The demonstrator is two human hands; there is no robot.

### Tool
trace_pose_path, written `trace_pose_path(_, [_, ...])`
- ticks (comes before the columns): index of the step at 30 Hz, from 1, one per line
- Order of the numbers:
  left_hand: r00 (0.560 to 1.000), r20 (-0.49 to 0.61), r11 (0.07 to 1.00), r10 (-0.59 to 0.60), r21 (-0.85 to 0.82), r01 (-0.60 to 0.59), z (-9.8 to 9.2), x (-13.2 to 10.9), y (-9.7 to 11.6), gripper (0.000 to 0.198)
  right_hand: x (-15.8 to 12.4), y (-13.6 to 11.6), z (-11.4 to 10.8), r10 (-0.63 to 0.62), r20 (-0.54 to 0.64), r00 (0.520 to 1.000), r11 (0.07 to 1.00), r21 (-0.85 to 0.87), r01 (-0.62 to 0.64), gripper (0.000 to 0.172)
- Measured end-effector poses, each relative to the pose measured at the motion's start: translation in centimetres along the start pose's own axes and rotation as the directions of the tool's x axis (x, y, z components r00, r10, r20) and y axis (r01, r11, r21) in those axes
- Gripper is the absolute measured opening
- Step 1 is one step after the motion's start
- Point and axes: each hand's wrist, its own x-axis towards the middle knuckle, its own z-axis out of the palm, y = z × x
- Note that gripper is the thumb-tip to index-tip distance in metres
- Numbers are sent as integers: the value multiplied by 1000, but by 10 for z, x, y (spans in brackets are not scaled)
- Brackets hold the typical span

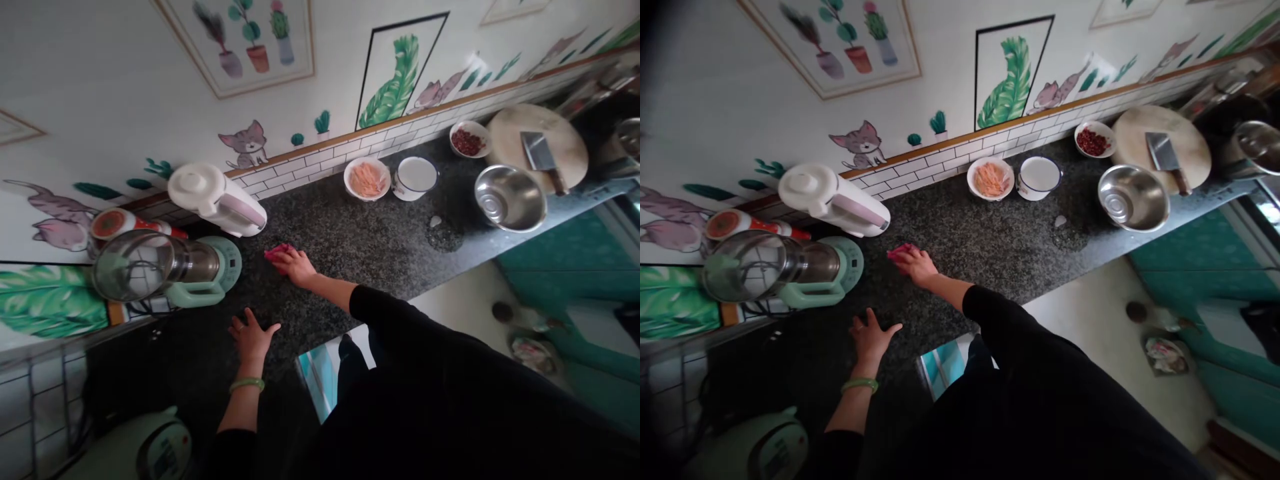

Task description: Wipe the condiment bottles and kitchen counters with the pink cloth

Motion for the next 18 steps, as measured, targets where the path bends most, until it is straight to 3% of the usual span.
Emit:
trace_pose_path(2, [1000, 9, 1000, 9, 8, -9, 1, 1, -1, 112, -18, 19, -7, 45, -61, 997, 999, 5, -45, 48])
trace_pose_path(4, [1000, 16, 1000, 16, 13, -16, 0, 1, 0, 112, -66, 68, -32, 206, -190, 960, 978, 15, -207, 50])
trace_pose_path(6, [1000, 10, 1000, 22, 14, -22, -1, 2, 1, 112, -123, 123, -65, 420, -286, 861, 901, 22, -433, 53])
trace_pose_path(8, [1000, 0, 1000, 24, 11, -24, -3, 2, 2, 111, -169, 157, -89, 568, -323, 757, 808, 41, -588, 55])
trace_pose_path(9, [1000, -3, 1000, 25, 10, -25, -4, 2, 3, 111, -182, 161, -95, 629, -350, 694, 755, 63, -653, 56])
trace_pose_path(11, [999, -3, 999, 32, 9, -32, -4, 3, 2, 111, -190, 137, -86, 686, -409, 602, 691, 107, -715, 55])
trace_pose_path(12, [999, -3, 999, 37, 13, -37, -3, 4, 1, 111, -188, 113, -73, 674, -422, 606, 702, 111, -703, 55])
trace_pose_path(13, [999, -2, 999, 41, 20, -41, -2, 5, 0, 111, -183, 83, -54, 630, -418, 655, 747, 94, -659, 54])
trace_pose_path(14, [999, -4, 998, 47, 30, -47, 0, 7, -2, 110, -178, 50, -33, 499, -333, 800, 856, 47, -515, 53])
trace_pose_path(15, [999, -4, 998, 51, 43, -51, 2, 9, -3, 110, -175, 19, -12, 335, -229, 914, 940, 20, -339, 50])
trace_pose_path(17, [998, -1, 995, 65, 71, -65, 5, 12, -5, 111, -177, -25, 22, 196, -142, 970, 980, 45, -192, 40])
trace_pose_path(18, [997, 1, 994, 73, 87, -73, 6, 13, -6, 112, -184, -33, 30, 134, -113, 985, 990, 67, -127, 37])
